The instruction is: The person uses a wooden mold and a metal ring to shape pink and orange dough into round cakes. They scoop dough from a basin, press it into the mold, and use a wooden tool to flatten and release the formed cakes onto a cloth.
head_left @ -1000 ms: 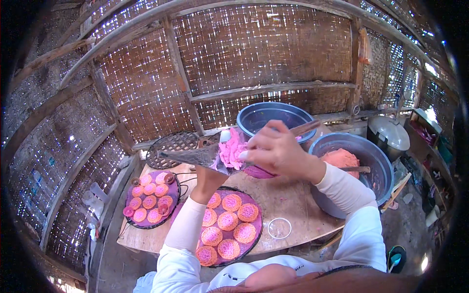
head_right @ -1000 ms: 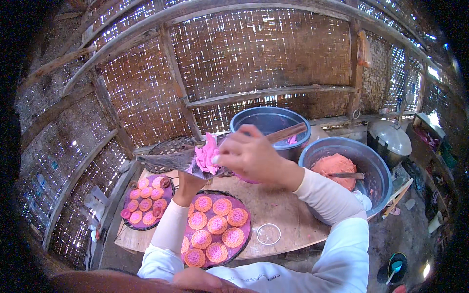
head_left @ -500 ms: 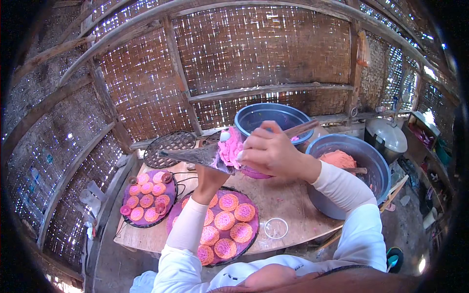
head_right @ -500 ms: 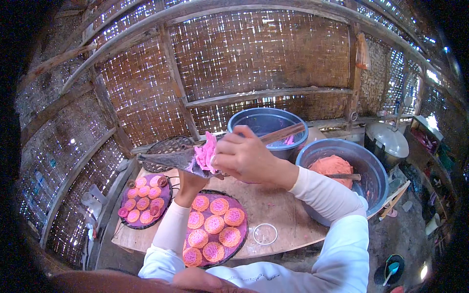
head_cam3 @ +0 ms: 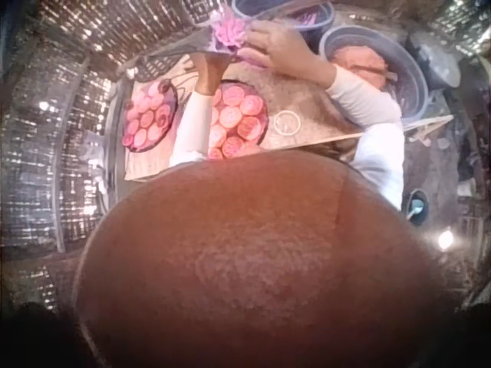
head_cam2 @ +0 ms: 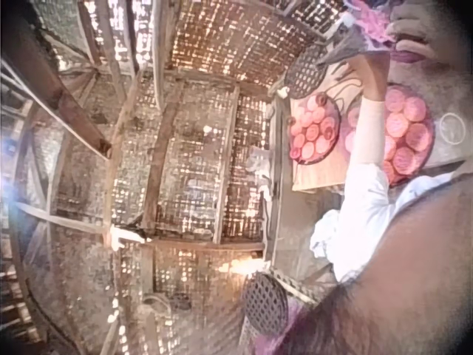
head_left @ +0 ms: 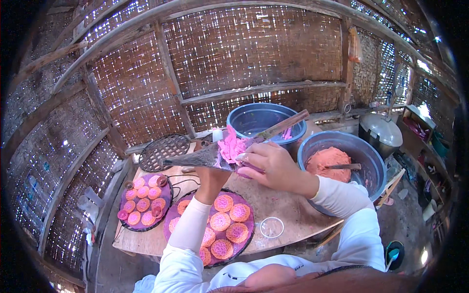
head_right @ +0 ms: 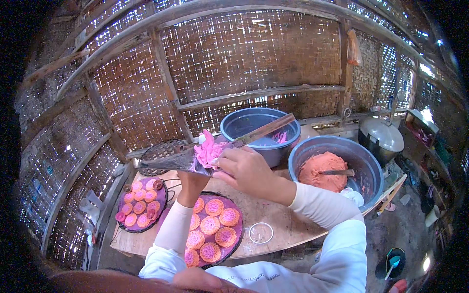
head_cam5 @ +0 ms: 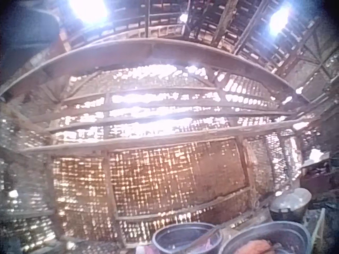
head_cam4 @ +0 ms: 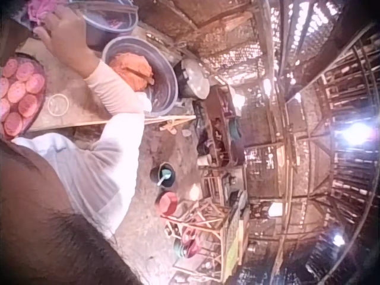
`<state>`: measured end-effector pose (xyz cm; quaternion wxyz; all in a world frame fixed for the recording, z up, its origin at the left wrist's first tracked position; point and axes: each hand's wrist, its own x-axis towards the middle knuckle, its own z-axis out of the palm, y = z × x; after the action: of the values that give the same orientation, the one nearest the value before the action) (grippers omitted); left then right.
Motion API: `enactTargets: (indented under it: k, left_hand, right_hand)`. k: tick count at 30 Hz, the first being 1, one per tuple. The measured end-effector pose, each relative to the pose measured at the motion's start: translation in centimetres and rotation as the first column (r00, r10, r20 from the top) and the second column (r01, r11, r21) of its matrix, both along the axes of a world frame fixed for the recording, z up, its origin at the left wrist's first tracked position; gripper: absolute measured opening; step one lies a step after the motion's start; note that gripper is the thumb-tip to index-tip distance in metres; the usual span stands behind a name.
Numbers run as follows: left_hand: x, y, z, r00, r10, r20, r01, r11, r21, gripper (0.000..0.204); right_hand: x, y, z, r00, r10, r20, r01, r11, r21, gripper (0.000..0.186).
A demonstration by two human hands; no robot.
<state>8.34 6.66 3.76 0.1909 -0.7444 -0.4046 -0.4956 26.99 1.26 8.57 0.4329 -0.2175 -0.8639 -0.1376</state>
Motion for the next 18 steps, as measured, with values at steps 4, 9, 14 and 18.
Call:
enactTargets:
  k: [4,9,14,18]
  left_hand:
    - [0.5,-0.4,0.0,0.985,0.099,-0.144,-0.092,0.994,0.06,0.043]
    - [2.2,1.5,-1.4,0.669,-0.388,0.634,0.508,0.861,-0.009,0.042]
    - [1.8,1.0,-1.0,0.856,-0.3,0.421,0.35,0.935,-0.047,0.047]
    - [1.2,1.2,-1.2,0.862,-0.312,0.4,0.366,0.928,-0.065,0.048]
  right_hand:
    - [-0.1,0.2,-0.8,0.996,-0.086,-0.013,0.087,0.994,0.072,0.017]
    - [0.0,0.6,-1.4,0.992,-0.121,-0.041,0.125,0.982,0.14,0.013]
    - [2.2,-1.2,-0.3,0.993,-0.115,-0.034,0.107,0.975,-0.196,0.01]
    - [4.5,-2.5,1.5,0.894,-0.211,0.395,0.384,0.815,-0.434,0.01]
